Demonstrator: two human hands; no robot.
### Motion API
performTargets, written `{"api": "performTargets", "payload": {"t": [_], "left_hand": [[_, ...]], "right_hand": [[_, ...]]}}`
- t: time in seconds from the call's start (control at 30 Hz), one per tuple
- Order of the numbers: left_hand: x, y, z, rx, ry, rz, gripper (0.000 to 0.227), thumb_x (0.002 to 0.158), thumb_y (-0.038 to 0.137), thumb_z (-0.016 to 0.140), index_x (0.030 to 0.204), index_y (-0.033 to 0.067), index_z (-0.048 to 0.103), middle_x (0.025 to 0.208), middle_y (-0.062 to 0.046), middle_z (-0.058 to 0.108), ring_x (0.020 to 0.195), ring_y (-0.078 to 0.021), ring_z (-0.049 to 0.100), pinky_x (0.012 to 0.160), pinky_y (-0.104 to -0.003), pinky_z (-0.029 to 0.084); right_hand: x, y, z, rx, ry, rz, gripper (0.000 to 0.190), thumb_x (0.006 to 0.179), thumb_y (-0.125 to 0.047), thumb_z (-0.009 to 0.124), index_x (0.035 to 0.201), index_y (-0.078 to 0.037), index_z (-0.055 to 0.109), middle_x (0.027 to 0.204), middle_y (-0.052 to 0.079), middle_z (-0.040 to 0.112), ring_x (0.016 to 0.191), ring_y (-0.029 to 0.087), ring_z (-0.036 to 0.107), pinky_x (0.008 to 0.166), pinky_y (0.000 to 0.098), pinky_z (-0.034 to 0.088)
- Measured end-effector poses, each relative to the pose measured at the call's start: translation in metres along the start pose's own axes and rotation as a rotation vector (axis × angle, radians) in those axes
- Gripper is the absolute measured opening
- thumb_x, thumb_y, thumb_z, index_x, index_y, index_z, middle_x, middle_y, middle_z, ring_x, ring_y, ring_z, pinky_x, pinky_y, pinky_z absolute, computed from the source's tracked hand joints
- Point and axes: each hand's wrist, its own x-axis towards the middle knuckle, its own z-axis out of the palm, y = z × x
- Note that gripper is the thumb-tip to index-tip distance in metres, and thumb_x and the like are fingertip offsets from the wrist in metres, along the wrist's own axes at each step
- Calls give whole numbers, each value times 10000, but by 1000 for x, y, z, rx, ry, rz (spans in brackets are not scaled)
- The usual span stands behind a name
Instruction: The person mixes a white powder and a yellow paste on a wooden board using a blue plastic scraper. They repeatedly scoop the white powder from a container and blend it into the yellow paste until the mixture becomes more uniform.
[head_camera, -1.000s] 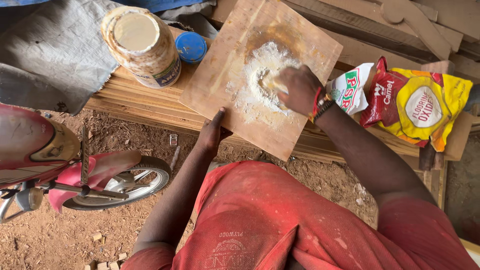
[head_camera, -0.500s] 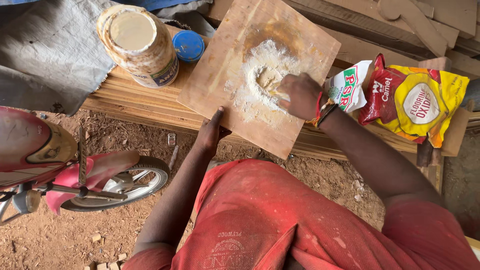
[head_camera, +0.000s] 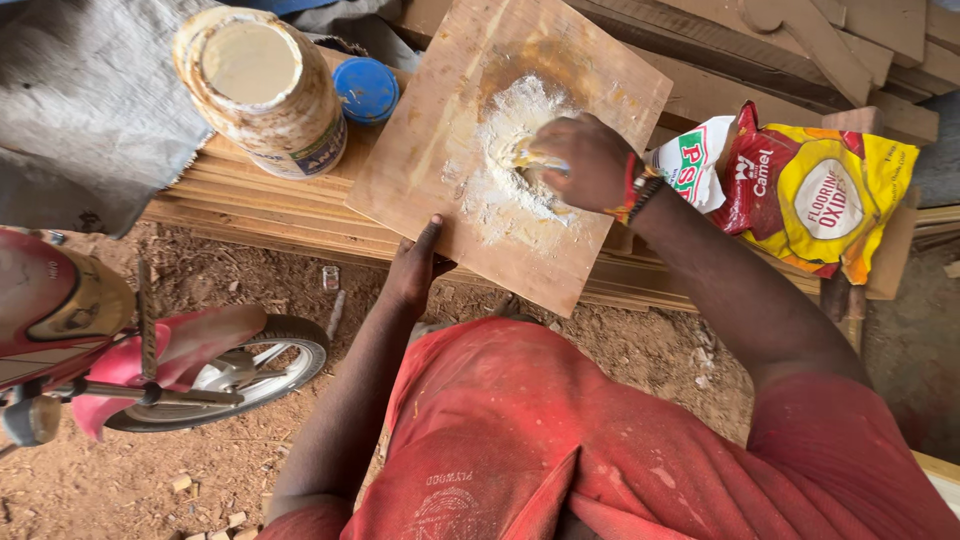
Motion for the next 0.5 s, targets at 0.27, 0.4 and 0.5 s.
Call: {"api": "performTargets", "payload": {"t": [0.27, 0.4, 0.5], "left_hand": [[1, -3, 4, -113, 8, 32, 698, 920, 528, 636, 1389, 22, 533, 1260, -150, 674, 1155, -242, 679, 1008, -403, 569], [2, 0, 3, -70, 39, 6, 705, 941, 520, 631, 1404, 0, 524, 1276, -175, 669, 1168, -261, 681, 1022, -406, 570], [0, -1, 6, -87, 35, 22, 715, 943, 512, 629, 1416, -10, 504, 1304, -182, 654, 1184, -272, 673, 1027, -424, 572]], "right_hand": [[-54, 21, 6, 179, 91, 22, 381, 907, -221, 785, 1258, -89, 718, 1314, 118, 680, 1164, 284, 678, 982, 398, 557], [-73, 25, 14, 125, 106, 33, 410, 864, -205, 808, 1249, -86, 728, 1305, 112, 680, 1159, 278, 668, 991, 396, 541], [-81, 28, 19, 78, 76, 28, 422, 828, -235, 833, 1211, -88, 737, 1239, 93, 685, 1143, 284, 640, 997, 409, 522]]}}
